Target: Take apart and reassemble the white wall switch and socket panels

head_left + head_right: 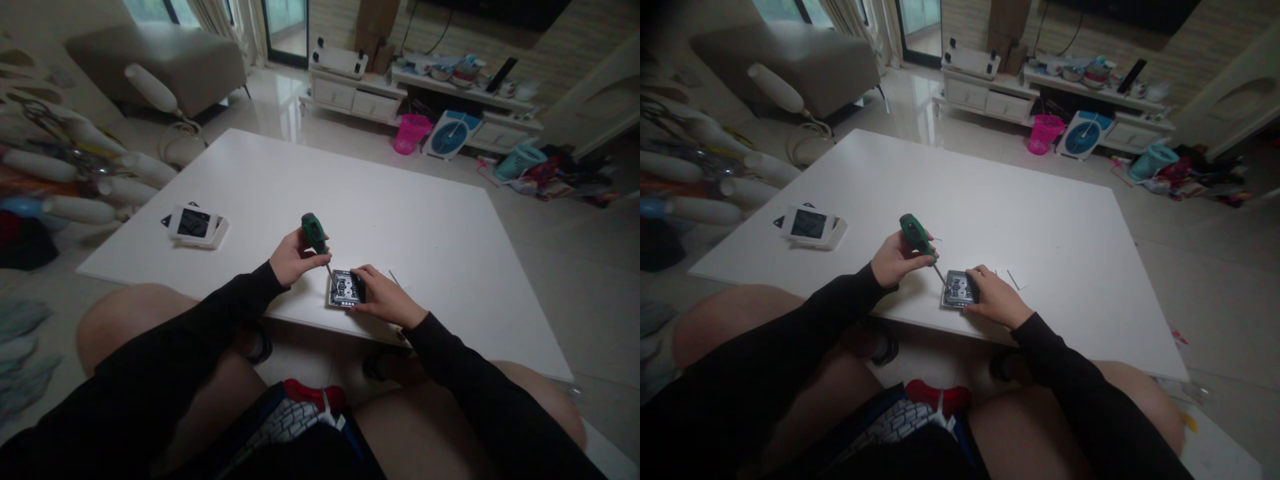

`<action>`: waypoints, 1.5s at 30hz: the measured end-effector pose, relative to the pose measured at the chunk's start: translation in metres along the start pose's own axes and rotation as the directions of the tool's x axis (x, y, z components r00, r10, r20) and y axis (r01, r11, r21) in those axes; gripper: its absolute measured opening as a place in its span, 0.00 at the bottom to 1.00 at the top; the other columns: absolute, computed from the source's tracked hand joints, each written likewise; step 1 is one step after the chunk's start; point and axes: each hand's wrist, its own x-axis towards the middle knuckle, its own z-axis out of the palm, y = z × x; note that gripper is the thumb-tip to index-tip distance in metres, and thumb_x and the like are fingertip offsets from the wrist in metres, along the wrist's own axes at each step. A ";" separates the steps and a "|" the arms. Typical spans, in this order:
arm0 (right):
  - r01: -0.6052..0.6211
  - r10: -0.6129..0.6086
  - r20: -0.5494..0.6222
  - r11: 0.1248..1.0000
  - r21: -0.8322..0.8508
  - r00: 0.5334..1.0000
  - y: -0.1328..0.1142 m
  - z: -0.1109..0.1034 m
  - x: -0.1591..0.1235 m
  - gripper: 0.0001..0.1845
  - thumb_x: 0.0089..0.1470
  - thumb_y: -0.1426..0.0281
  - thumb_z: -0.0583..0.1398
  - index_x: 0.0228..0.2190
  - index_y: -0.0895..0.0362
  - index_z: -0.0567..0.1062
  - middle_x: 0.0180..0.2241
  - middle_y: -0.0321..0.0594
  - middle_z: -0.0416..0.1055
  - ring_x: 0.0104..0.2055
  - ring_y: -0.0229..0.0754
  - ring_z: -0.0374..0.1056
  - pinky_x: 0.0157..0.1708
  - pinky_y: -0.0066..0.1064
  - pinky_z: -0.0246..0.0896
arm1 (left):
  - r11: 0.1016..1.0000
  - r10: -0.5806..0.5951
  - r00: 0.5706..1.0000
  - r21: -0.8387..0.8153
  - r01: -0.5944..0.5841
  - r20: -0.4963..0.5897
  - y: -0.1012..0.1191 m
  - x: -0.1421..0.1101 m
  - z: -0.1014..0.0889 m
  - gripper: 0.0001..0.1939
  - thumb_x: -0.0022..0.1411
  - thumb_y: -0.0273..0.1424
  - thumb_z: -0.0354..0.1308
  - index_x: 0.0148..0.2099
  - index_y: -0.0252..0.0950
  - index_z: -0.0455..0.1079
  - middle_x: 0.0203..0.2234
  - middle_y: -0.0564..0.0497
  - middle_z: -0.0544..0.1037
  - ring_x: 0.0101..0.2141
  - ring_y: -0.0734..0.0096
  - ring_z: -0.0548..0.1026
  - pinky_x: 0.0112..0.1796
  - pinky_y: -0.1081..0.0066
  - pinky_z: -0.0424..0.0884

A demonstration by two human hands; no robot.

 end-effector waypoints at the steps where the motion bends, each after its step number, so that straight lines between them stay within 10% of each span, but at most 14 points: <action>1: 0.002 -0.002 -0.002 1.000 -0.001 1.000 0.000 0.000 0.000 0.42 0.47 0.67 0.74 0.61 0.52 0.66 0.59 0.50 0.66 0.57 0.58 0.70 0.56 0.52 0.69 | 1.000 0.004 1.000 -0.001 -0.004 -0.006 0.000 0.000 0.000 0.25 0.49 0.32 0.75 0.45 0.33 0.67 0.33 0.50 0.78 0.35 0.66 0.81 0.37 0.65 0.80; 22: -0.012 0.012 0.025 1.000 -0.014 1.000 -0.005 -0.002 -0.001 0.44 0.49 0.68 0.73 0.63 0.53 0.64 0.60 0.52 0.66 0.59 0.58 0.69 0.58 0.52 0.68 | 1.000 0.016 1.000 0.014 -0.016 0.001 -0.006 -0.002 0.004 0.23 0.51 0.31 0.74 0.46 0.32 0.69 0.35 0.48 0.80 0.37 0.64 0.81 0.40 0.61 0.80; 34: 0.029 -0.029 -0.004 0.997 -0.074 1.000 -0.006 0.001 -0.004 0.43 0.51 0.68 0.71 0.64 0.52 0.63 0.60 0.51 0.66 0.59 0.57 0.69 0.59 0.52 0.67 | 0.993 0.115 0.972 -0.026 -0.112 0.203 0.003 -0.007 0.006 0.30 0.61 0.27 0.66 0.62 0.35 0.59 0.42 0.44 0.80 0.45 0.59 0.81 0.47 0.58 0.76; 45: 0.029 -0.029 -0.004 0.998 -0.052 1.000 -0.002 0.003 -0.003 0.43 0.51 0.69 0.71 0.64 0.51 0.63 0.60 0.51 0.66 0.61 0.57 0.67 0.60 0.52 0.66 | 0.974 0.207 0.925 0.022 -0.225 0.319 -0.004 -0.007 0.019 0.16 0.63 0.28 0.60 0.50 0.38 0.58 0.37 0.50 0.74 0.39 0.67 0.75 0.46 0.61 0.73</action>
